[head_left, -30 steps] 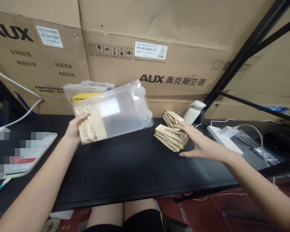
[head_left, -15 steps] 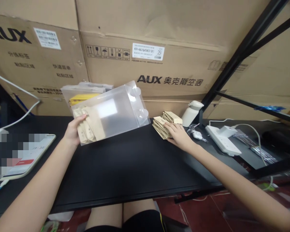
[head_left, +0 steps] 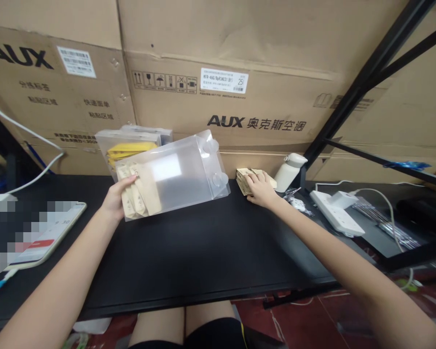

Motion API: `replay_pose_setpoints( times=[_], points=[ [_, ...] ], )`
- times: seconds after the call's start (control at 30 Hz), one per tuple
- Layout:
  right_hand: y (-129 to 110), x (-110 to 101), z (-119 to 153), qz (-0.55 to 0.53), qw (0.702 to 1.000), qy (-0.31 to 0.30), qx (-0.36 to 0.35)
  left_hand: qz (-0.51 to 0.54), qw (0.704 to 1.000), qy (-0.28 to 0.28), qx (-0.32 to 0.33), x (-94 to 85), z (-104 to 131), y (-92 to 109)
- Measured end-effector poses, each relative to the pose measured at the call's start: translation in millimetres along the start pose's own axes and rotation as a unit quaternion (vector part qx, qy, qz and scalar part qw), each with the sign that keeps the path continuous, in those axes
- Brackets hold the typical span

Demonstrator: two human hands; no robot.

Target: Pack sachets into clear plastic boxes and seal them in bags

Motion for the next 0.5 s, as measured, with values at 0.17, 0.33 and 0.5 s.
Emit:
replay_pose_setpoints(
  times=[0.17,0.33,0.5],
  points=[
    [-3,-18,2,-0.080,0.995,0.064,0.006,-0.024,0.999,-0.006,-0.033,1.7,-2,-10],
    [-13,-77,29,-0.455,0.845,0.250,0.130,-0.056,0.995,-0.021,-0.079,7.4,1,-21],
    [-68,-88,34,-0.736,0.671,0.093,0.012,-0.114,0.989,-0.036,-0.084,17.2,7,-27]
  ],
)
Point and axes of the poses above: each hand's wrist, its own z-axis away from the middle knuckle, its own x-axis out of the palm, y = z × x, the point moved 7 cm from there along -z, towards the middle knuckle, and after that the axes turned 5 degrees about -x, right-handed, at the moved point
